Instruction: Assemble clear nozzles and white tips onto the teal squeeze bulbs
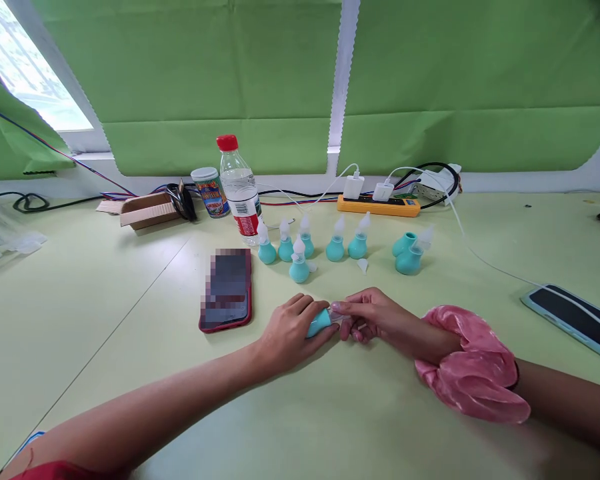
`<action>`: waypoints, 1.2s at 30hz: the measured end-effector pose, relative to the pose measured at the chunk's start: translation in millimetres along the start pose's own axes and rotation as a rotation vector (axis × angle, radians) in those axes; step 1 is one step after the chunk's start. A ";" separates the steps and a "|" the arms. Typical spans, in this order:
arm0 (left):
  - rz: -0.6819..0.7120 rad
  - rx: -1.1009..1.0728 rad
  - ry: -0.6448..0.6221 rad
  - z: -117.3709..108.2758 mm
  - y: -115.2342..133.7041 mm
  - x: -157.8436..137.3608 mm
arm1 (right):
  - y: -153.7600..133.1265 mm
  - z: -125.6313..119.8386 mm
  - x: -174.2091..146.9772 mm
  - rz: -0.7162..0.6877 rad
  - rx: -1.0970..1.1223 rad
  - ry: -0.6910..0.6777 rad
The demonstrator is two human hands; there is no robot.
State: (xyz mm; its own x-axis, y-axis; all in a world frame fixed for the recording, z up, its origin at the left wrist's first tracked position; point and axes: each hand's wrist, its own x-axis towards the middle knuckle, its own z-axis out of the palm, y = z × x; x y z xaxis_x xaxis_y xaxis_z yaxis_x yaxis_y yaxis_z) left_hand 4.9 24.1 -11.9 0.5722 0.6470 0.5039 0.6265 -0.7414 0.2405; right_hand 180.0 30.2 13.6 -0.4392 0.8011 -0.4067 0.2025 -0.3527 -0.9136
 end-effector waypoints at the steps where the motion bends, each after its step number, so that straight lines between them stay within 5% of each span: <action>1: -0.020 -0.018 -0.010 -0.6 -0.3 0.5 | -1.4 -2.6 1.9 -0.034 -0.075 0.011; 4: -0.079 -0.061 -0.029 -2.4 -0.8 1.5 | -7.3 -15.6 8.0 -0.258 -0.365 0.156; 7: -0.103 -0.084 -0.051 -4.0 -0.2 1.9 | -13.7 -33.1 12.4 -0.494 -0.889 0.484; 10: -0.095 -0.091 -0.072 -5.4 0.9 2.7 | -18.0 -47.3 14.9 -0.388 -1.443 0.759; 13: -0.082 -0.091 -0.069 -5.4 1.4 3.8 | -17.4 -54.9 18.6 -0.166 -1.609 0.707; 17: -0.060 -0.089 -0.058 -4.8 2.0 4.1 | -10.7 -61.2 26.7 -0.148 -1.574 0.585; 23: -0.131 -0.126 -0.096 -9.9 3.3 2.7 | -11.6 -58.7 24.9 -0.306 -1.465 0.449; 28: -0.187 -0.130 -0.131 -11.3 2.9 2.3 | -25.4 -40.4 2.5 -0.598 -0.943 0.186; 36: -0.144 -0.232 -0.095 -11.0 1.5 2.0 | -27.2 -25.7 -9.6 -0.615 -0.633 -0.052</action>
State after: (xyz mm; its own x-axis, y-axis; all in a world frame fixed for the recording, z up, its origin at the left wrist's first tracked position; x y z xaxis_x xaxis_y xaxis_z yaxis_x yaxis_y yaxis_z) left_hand 1.1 22.3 -1.5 0.5398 0.7542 0.3739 0.5731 -0.6546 0.4930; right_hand 201.2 44.6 42.6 -0.6659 0.7325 0.1415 0.3575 0.4798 -0.8013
